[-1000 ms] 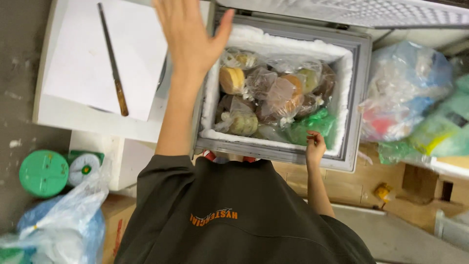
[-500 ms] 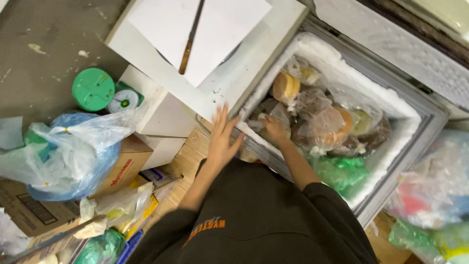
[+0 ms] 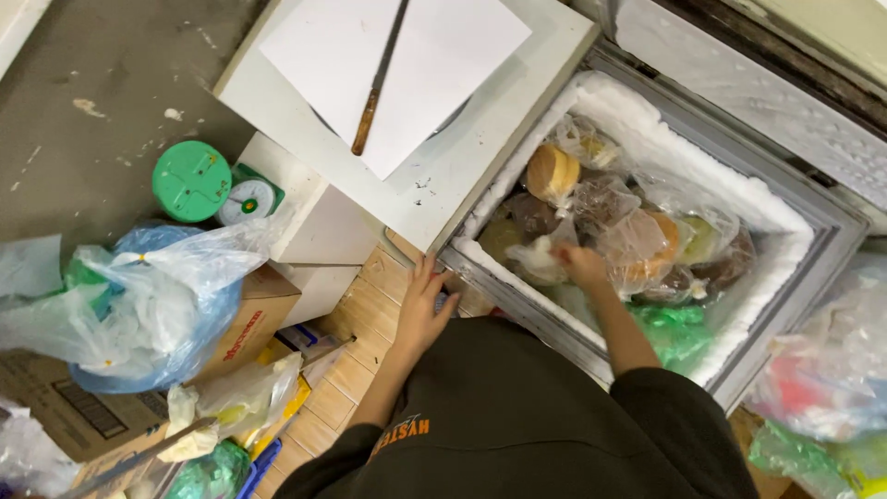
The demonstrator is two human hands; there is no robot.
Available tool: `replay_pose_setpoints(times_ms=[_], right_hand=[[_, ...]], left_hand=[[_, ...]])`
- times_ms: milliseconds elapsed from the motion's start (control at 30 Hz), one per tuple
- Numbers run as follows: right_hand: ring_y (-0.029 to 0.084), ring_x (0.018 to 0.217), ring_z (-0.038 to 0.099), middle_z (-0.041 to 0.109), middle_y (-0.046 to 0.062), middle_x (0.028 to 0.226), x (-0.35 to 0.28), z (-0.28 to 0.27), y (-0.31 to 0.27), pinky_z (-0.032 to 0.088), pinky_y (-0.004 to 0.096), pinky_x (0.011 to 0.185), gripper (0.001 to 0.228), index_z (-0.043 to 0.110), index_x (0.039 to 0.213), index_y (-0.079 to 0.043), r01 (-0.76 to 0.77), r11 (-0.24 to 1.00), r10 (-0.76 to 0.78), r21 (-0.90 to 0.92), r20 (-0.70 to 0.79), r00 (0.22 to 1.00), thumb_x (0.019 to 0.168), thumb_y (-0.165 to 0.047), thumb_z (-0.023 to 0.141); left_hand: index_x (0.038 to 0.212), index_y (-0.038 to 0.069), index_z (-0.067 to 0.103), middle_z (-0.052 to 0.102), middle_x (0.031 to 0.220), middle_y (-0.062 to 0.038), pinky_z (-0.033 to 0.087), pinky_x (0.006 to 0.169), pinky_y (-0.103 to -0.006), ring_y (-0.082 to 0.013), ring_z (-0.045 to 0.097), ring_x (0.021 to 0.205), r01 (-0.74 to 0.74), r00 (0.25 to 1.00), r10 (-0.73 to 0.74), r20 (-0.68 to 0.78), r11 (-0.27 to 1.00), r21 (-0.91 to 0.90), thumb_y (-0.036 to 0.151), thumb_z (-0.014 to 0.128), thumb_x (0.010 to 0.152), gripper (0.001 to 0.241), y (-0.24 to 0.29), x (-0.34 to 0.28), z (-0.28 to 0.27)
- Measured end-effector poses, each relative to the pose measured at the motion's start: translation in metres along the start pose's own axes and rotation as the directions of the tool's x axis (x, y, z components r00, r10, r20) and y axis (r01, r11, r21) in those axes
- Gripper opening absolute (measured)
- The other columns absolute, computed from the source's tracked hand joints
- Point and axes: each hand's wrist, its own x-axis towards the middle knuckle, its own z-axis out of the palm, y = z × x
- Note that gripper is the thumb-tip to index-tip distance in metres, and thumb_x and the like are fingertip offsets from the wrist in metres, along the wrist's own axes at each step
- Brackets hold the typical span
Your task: The person organizes cake shop supplies by handling a rotating stand, moving containers on a shelf, scraping a white board with a long knife, and placing bags of ingredients into a microwave and a container.
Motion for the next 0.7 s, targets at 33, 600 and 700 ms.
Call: replay_pose_setpoints(times_ms=[33, 600, 700], right_hand=[[0.030, 0.091, 0.073, 0.076, 0.008, 0.104, -0.017, -0.004, 0.013, 0.057, 0.044, 0.080, 0.025, 0.075, 0.119, -0.026, 0.015, 0.996, -0.012, 0.092, -0.023, 1.000, 0.094, -0.027, 0.069], [0.038, 0.099, 0.069, 0.073, 0.018, 0.108, -0.080, -0.053, 0.070, 0.055, 0.047, 0.086, 0.028, 0.073, 0.115, -0.014, -0.148, 0.980, 0.195, 0.134, -0.478, 0.856, 0.089, -0.007, 0.065], [0.033, 0.098, 0.072, 0.074, 0.017, 0.108, 0.005, -0.046, 0.046, 0.056, 0.044, 0.085, 0.027, 0.070, 0.116, -0.011, -0.023, 0.905, 0.182, 0.424, -0.338, 0.923, 0.090, -0.017, 0.067]], left_hand=[[0.124, 0.005, 0.066, 0.036, 0.161, -0.026, 0.025, 0.123, -0.0559, -0.0475, 0.025, 0.153, -0.025, 1.000, 0.025, 0.019, 1.000, 0.003, 0.016, 0.074, 0.090, 0.037, 0.001, 0.011, 0.000], [0.127, 0.006, 0.065, 0.031, 0.165, -0.021, 0.020, 0.126, -0.0544, -0.0449, 0.022, 0.155, -0.279, 0.943, 0.283, 0.177, 0.959, -0.048, 0.018, 0.074, 0.090, 0.040, 0.023, 0.075, 0.012], [0.126, 0.006, 0.066, 0.034, 0.163, -0.022, 0.023, 0.124, -0.0539, -0.0456, 0.024, 0.153, -0.230, 0.960, 0.233, 0.156, 0.973, -0.037, 0.018, 0.075, 0.091, 0.039, 0.028, 0.064, 0.001]])
